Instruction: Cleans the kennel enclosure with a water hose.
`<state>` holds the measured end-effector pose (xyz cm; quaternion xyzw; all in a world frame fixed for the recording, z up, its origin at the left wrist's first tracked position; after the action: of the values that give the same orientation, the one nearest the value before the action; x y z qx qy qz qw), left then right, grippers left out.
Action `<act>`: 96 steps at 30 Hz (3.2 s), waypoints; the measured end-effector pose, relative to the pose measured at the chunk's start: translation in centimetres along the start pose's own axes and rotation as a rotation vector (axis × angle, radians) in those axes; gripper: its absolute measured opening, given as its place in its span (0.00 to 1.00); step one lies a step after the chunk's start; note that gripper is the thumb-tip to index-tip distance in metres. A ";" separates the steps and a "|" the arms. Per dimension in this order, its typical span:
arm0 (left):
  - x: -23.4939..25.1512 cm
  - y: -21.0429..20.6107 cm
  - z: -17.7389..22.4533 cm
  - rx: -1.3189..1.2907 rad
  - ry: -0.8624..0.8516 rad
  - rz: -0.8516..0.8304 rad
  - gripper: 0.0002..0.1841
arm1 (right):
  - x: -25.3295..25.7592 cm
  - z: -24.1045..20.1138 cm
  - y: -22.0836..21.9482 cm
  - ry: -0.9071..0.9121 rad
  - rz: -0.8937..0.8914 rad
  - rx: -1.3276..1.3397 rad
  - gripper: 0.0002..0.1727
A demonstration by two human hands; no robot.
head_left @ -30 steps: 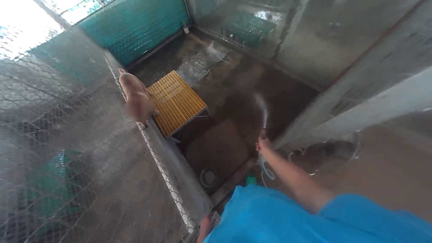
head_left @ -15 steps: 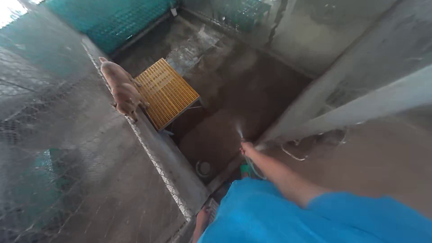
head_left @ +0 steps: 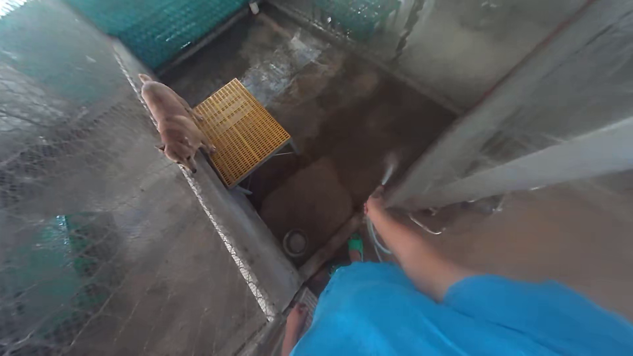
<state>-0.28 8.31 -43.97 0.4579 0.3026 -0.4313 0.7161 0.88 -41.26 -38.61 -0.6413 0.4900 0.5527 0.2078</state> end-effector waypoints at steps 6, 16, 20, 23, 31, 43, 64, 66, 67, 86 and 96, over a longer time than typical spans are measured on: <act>0.2 -0.4 -0.1 -0.053 -0.002 0.027 0.21 | -1.1 1.4 -1.7 -0.084 -0.102 0.033 0.24; -1.0 2.4 3.9 -0.065 -0.010 0.023 0.20 | 0.3 -2.5 0.7 0.023 0.019 0.187 0.24; 0.6 1.1 1.6 -0.070 -0.032 0.033 0.21 | 0.6 -3.3 1.5 0.065 0.093 0.207 0.26; 1.0 0.3 0.4 -0.060 -0.012 0.028 0.21 | 0.7 -3.2 1.9 0.072 0.104 0.245 0.27; 0.7 0.0 -0.4 -0.042 0.005 0.031 0.21 | 0.0 -3.0 2.0 0.157 0.079 0.204 0.28; 0.3 0.1 -1.0 -0.034 -0.038 0.046 0.21 | -2.0 -1.2 1.9 0.166 0.018 0.063 0.28; 1.4 -0.3 -1.8 -0.039 -0.057 0.066 0.21 | -2.7 3.1 0.5 0.103 -0.149 -0.285 0.25; 1.5 -0.4 -1.8 -0.059 -0.061 0.064 0.22 | -3.0 1.9 1.3 0.120 -0.112 -0.231 0.26; 1.4 -0.3 -1.5 -0.066 -0.060 0.072 0.22 | -2.9 1.4 1.5 0.127 -0.090 -0.203 0.27; 0.7 0.7 2.0 -0.001 -0.057 0.039 0.20 | -4.3 -0.3 -1.3 0.232 -0.268 -0.318 0.24; 0.6 1.7 2.9 -0.005 -0.086 0.031 0.23 | -3.9 -5.7 1.3 0.295 -0.097 -0.125 0.27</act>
<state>1.64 5.80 -42.60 0.4419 0.2654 -0.4389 0.7360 3.03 -44.86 -32.98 -0.7501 0.4484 0.4711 0.1198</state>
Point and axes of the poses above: each hand's wrist, its own x-axis towards the middle knuckle, its own y-axis out of the back of the hand, z = x × y, the point moved 7 cm from there along x, towards the middle knuckle, and after that the axes turned 13 degrees about -y, right-handed, at the moved point
